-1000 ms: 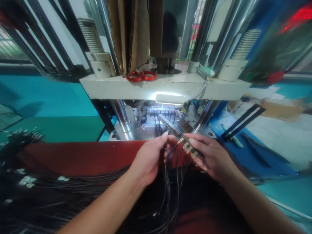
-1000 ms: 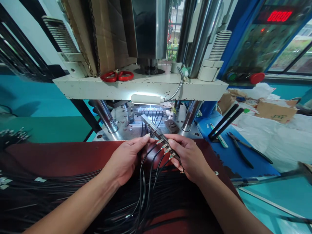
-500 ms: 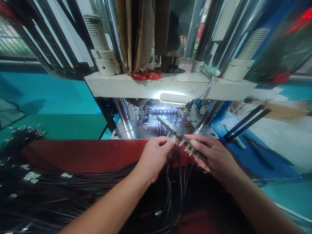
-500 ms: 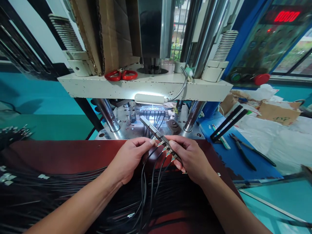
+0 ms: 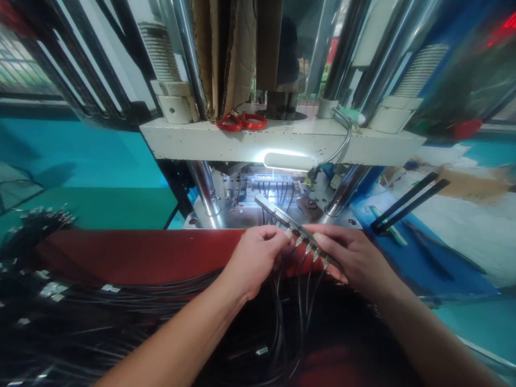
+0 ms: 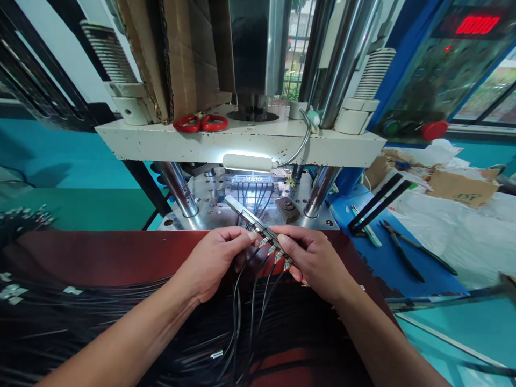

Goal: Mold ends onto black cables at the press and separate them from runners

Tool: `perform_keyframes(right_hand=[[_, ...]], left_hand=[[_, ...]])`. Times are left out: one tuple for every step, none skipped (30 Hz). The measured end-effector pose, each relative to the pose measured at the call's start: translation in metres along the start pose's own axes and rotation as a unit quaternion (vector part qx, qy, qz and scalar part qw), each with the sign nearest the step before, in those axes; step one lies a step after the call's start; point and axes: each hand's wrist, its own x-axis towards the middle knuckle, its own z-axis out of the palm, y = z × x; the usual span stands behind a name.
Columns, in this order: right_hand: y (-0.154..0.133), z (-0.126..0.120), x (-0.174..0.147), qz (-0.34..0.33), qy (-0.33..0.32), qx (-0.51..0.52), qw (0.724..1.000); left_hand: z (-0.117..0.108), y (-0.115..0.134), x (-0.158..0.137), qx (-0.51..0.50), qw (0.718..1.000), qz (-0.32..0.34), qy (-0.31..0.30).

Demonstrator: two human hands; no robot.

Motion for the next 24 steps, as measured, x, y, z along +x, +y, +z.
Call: perform_keyframes(right_hand=[[-0.001, 0.000, 0.000, -0.004, -0.004, -0.010, 1.000], [-0.001, 0.001, 0.000, -0.009, -0.007, -0.018, 1.000], [-0.001, 0.001, 0.000, -0.013, -0.009, -0.022, 1.000], [-0.001, 0.001, 0.000, -0.013, -0.011, -0.023, 1.000], [0.000, 0.001, 0.001, -0.010, -0.009, -0.018, 1.000], [0.001, 0.001, 0.001, -0.005, -0.007, -0.006, 1.000], [0.002, 0.001, 0.001, 0.001, -0.004, 0.012, 1.000], [0.004, 0.000, 0.002, 0.009, 0.000, 0.035, 0.999], [0.005, -0.001, 0.002, 0.015, 0.004, 0.059, 0.998], [0.006, -0.002, 0.003, 0.019, 0.009, 0.080, 0.997], [0.007, -0.004, 0.003, 0.019, 0.014, 0.095, 0.995], [0.007, -0.005, 0.004, 0.018, 0.017, 0.105, 0.994], [0.008, -0.006, 0.004, 0.017, 0.021, 0.112, 0.993], [0.007, -0.007, 0.005, 0.016, 0.022, 0.118, 0.993], [0.007, -0.007, 0.005, 0.019, 0.021, 0.122, 0.992], [0.007, -0.007, 0.005, 0.023, 0.019, 0.126, 0.992], [0.006, -0.007, 0.005, 0.027, 0.017, 0.130, 0.991], [0.006, -0.007, 0.004, 0.031, 0.016, 0.131, 0.991], [0.005, -0.006, 0.004, 0.032, 0.016, 0.131, 0.991], [0.005, -0.006, 0.004, 0.031, 0.017, 0.131, 0.991], [0.004, -0.006, 0.004, 0.029, 0.018, 0.132, 0.991], [0.004, -0.006, 0.003, 0.027, 0.018, 0.135, 0.990], [0.003, -0.006, 0.003, 0.027, 0.018, 0.139, 0.990], [0.003, -0.006, 0.003, 0.027, 0.019, 0.143, 0.989]], left_hand=[[0.000, 0.000, 0.000, 0.001, 1.000, 0.000, 0.001], [0.000, -0.001, 0.000, 0.001, 1.000, 0.000, 0.004], [-0.001, -0.002, 0.000, 0.000, 1.000, -0.001, 0.006], [-0.001, -0.002, 0.001, -0.001, 1.000, -0.003, 0.007], [-0.001, -0.002, 0.001, -0.003, 1.000, -0.004, 0.005], [-0.001, -0.001, 0.001, -0.009, 1.000, -0.005, -0.003], [-0.001, 0.000, 0.001, -0.020, 1.000, -0.007, -0.014], [-0.001, 0.001, 0.001, -0.034, 0.999, -0.012, -0.026], [-0.002, 0.003, 0.001, -0.053, 0.998, -0.020, -0.033], [-0.002, 0.006, 0.001, -0.073, 0.996, -0.033, -0.034], [-0.003, 0.008, 0.001, -0.092, 0.994, -0.047, -0.030], [-0.004, 0.010, 0.001, -0.106, 0.992, -0.058, -0.022], [-0.005, 0.012, 0.001, -0.117, 0.991, -0.066, -0.012], [-0.005, 0.012, 0.001, -0.125, 0.990, -0.068, -0.005], [-0.006, 0.013, 0.001, -0.132, 0.989, -0.069, -0.002], [-0.007, 0.012, 0.001, -0.136, 0.988, -0.070, -0.004], [-0.007, 0.011, 0.001, -0.138, 0.988, -0.073, -0.010], [-0.008, 0.010, 0.001, -0.137, 0.987, -0.077, -0.020], [-0.008, 0.008, 0.002, -0.135, 0.987, -0.084, -0.030], [-0.008, 0.006, 0.002, -0.132, 0.986, -0.089, -0.039], [-0.008, 0.005, 0.003, -0.130, 0.986, -0.092, -0.044], [-0.008, 0.004, 0.003, -0.130, 0.986, -0.091, -0.043], [-0.007, 0.004, 0.003, -0.132, 0.987, -0.085, -0.034], [-0.007, 0.004, 0.003, -0.135, 0.988, -0.074, -0.020]])
